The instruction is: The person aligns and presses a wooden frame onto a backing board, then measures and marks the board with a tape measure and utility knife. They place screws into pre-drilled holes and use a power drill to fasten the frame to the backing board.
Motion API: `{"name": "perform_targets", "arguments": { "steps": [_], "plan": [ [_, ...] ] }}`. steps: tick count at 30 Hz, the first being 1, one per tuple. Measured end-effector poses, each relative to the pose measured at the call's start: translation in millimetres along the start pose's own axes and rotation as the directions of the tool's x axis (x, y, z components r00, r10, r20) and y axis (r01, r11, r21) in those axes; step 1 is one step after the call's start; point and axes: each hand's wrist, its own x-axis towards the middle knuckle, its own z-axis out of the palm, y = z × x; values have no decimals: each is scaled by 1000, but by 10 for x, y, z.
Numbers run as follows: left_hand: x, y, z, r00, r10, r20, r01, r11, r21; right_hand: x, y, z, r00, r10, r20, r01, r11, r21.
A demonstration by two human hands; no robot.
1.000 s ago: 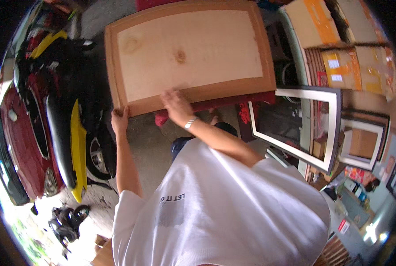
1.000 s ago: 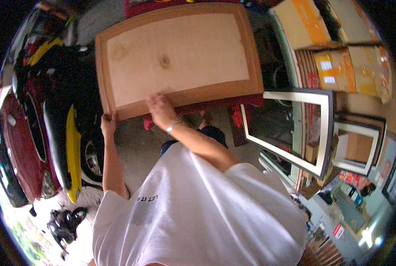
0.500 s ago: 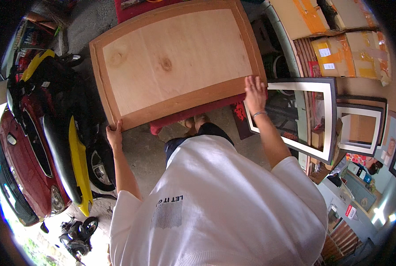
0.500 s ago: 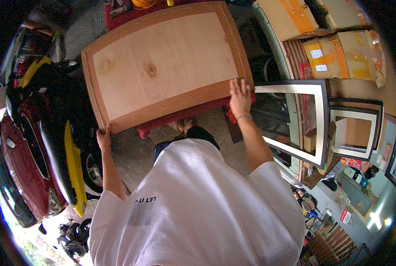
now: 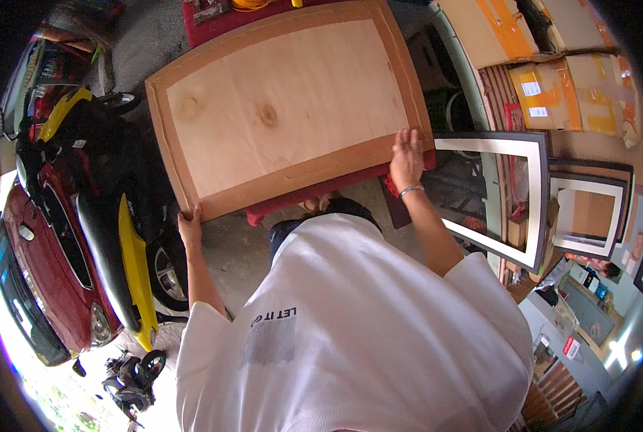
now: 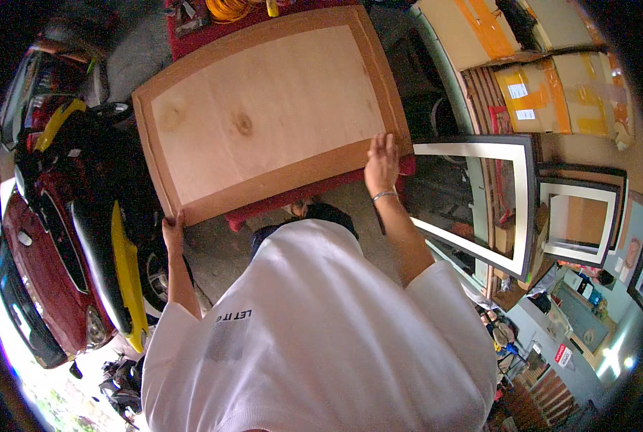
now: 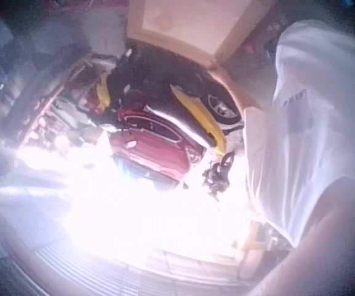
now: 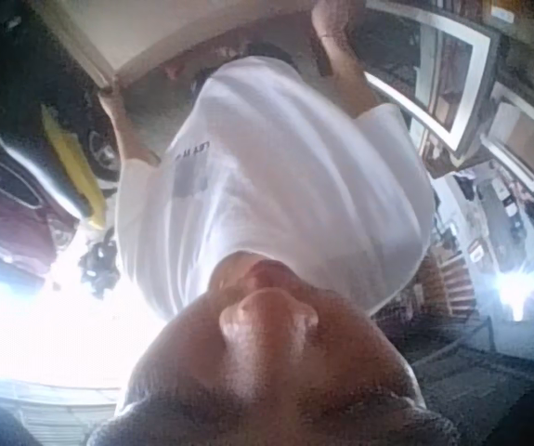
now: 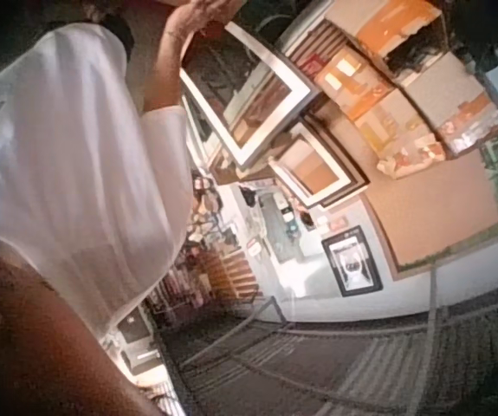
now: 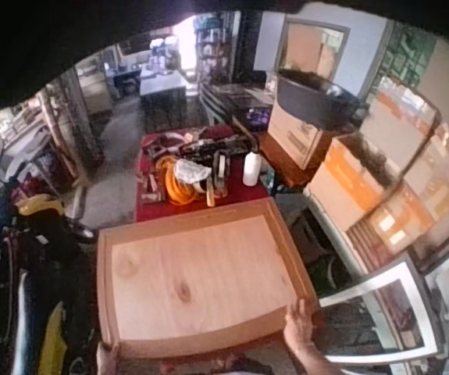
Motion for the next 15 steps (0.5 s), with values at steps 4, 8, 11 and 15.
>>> {"name": "perform_targets", "arguments": {
  "steps": [4,8,11,15],
  "plan": [
    [-71,-26,57,998,49,-46,-52,997,-59,-25,-344,-287,927,-369,64,341,903,263],
    [-259,79,-34,991,-23,135,92,842,-531,287,526,-446,910,390,137,-414,851,324],
    [-376,-20,-13,976,-110,186,213,628,-748,272,1007,-2,901,355,250,-404,896,185],
    [-386,-64,96,976,-186,109,187,479,-858,320,1107,262,819,340,462,-454,877,158]
  ]
}}
